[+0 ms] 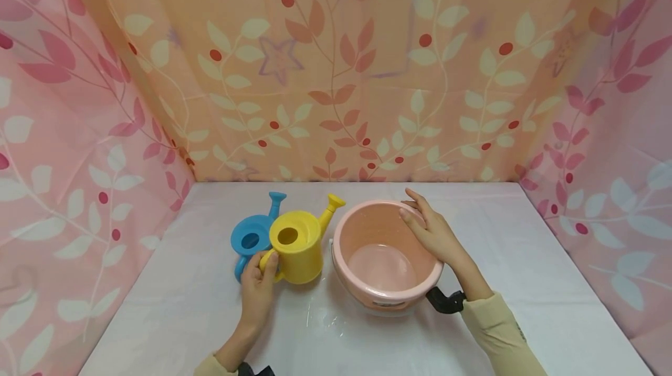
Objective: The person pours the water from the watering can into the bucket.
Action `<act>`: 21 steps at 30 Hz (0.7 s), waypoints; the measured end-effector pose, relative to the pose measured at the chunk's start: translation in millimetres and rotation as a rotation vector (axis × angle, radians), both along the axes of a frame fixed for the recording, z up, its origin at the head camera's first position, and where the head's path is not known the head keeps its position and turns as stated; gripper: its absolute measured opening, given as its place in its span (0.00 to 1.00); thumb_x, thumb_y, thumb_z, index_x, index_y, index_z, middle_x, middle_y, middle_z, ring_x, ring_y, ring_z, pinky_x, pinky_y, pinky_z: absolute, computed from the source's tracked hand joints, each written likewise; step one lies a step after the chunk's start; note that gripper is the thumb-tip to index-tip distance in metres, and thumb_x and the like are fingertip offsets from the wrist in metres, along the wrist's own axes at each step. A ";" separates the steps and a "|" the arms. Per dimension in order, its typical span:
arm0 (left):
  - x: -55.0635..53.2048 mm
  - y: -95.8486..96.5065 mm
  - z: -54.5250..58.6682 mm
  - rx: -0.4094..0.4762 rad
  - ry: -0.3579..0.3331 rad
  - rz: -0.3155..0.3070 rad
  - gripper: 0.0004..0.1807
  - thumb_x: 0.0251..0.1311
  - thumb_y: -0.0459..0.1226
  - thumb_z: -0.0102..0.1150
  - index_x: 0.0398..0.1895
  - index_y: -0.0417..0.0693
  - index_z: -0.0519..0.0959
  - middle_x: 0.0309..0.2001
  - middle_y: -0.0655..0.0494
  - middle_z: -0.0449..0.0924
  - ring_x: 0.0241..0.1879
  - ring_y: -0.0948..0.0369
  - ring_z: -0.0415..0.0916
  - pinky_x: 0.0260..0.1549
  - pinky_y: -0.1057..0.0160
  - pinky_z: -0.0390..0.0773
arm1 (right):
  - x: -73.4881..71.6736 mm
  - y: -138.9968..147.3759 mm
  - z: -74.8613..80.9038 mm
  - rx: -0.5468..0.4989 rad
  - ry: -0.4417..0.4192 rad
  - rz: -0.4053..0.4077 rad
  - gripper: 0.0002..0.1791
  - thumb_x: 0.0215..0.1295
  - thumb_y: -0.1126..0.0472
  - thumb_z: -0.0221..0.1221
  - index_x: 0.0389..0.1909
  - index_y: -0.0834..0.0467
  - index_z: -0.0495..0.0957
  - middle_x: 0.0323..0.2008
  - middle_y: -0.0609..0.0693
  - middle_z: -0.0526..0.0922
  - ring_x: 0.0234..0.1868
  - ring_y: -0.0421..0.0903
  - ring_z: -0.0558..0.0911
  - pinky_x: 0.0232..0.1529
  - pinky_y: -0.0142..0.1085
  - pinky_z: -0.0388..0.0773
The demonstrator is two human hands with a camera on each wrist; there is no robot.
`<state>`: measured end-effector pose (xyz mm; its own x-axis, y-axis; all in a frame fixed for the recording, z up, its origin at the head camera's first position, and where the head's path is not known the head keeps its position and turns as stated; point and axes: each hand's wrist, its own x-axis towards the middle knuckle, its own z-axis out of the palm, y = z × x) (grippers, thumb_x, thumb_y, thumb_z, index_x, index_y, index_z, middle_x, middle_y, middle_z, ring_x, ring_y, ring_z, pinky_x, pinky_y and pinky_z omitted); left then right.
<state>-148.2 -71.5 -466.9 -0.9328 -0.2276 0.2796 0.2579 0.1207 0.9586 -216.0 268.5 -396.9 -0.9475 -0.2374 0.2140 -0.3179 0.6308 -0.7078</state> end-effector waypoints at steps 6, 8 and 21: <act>7.2 -2.4 20.6 0.017 0.009 -0.019 0.11 0.59 0.41 0.50 0.36 0.41 0.71 0.28 0.48 0.68 0.30 0.60 0.66 0.27 0.68 0.70 | -1.1 0.0 -1.0 -0.015 0.004 0.005 0.29 0.64 0.51 0.46 0.64 0.42 0.48 0.56 0.53 0.68 0.54 0.50 0.71 0.52 0.48 0.64; 10.5 -3.1 28.3 0.026 0.010 -0.032 0.11 0.59 0.40 0.50 0.37 0.40 0.70 0.28 0.45 0.68 0.30 0.60 0.66 0.27 0.66 0.70 | -1.0 0.0 -0.9 -0.011 0.004 0.001 0.29 0.64 0.51 0.46 0.64 0.43 0.49 0.56 0.53 0.68 0.54 0.50 0.71 0.53 0.49 0.64; 9.9 -22.0 26.0 0.001 0.009 -0.091 0.09 0.61 0.39 0.47 0.38 0.42 0.70 0.28 0.39 0.65 0.29 0.49 0.64 0.25 0.65 0.69 | -0.3 0.8 -0.9 0.010 0.024 -0.008 0.28 0.64 0.51 0.47 0.64 0.46 0.52 0.56 0.54 0.69 0.55 0.50 0.70 0.53 0.48 0.64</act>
<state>-138.2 -93.5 -440.9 -0.9470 -0.1428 0.2878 0.2762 0.0952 0.9564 -216.3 269.4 -397.8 -0.9441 -0.2323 0.2339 -0.3295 0.6405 -0.6937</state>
